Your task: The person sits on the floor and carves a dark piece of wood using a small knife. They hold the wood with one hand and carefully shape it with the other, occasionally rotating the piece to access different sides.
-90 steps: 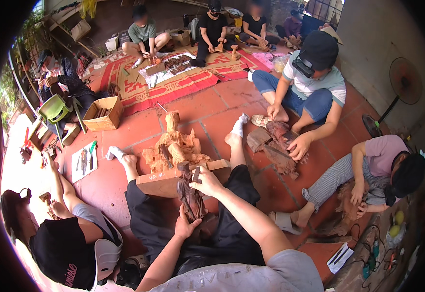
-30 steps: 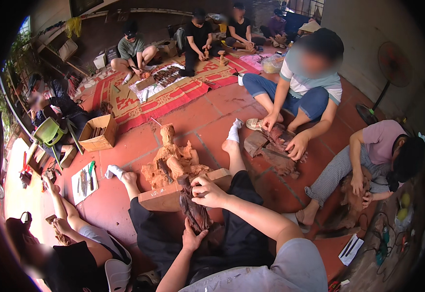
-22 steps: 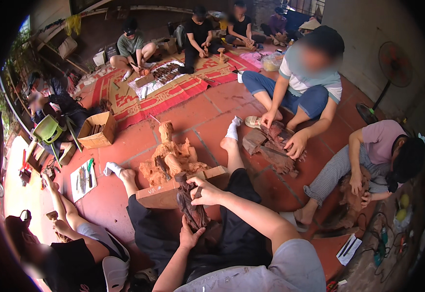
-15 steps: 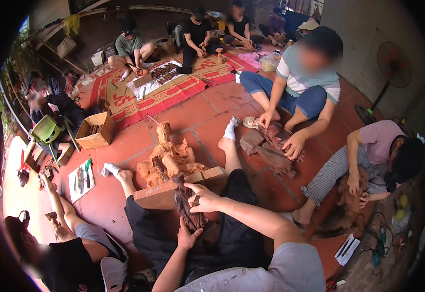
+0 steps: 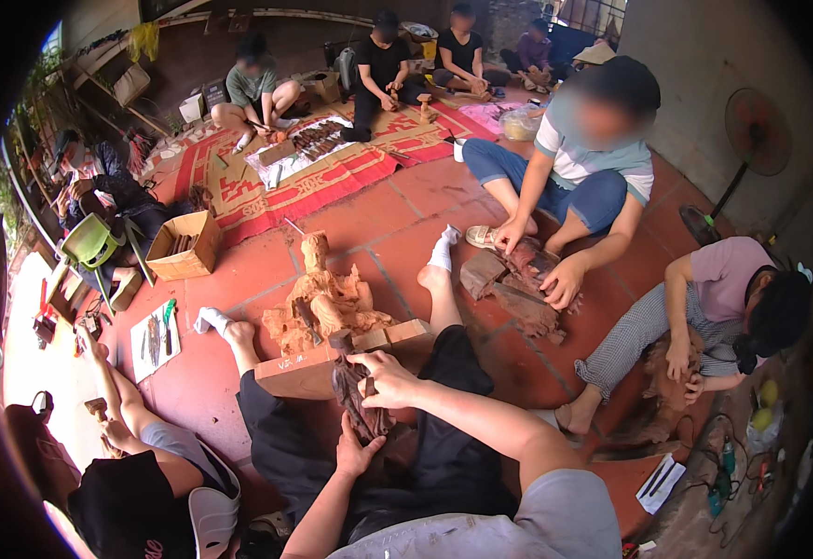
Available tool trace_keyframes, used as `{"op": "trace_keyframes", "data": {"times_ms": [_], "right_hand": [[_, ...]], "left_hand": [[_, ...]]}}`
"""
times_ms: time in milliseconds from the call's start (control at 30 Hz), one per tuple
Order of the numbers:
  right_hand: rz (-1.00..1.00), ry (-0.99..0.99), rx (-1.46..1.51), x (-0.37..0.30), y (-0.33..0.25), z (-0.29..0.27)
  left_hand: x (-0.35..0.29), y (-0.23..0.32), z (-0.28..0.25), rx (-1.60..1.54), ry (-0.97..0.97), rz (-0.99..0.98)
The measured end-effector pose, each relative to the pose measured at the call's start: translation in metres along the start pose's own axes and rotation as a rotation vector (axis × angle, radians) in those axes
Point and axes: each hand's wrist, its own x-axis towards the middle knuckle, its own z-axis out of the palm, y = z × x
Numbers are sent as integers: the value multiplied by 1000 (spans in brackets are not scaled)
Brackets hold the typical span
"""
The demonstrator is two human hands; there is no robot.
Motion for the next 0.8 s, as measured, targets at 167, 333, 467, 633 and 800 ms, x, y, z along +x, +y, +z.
{"op": "trace_keyframes", "data": {"times_ms": [167,333,467,633,800], "right_hand": [[10,33,130,24,21,-21],[-102,74,-107,-11,-7,8],[-32,76,49,9,13,-6],[89,50,269,15,22,-10],[-69,64,-53,-10,12,0]], "left_hand": [[3,0,2,-43,-17,27],[1,-4,1,-12,9,47],[3,0,2,7,-5,12],[2,-5,1,-27,13,45],[-1,1,-1,-5,-4,16]]}}
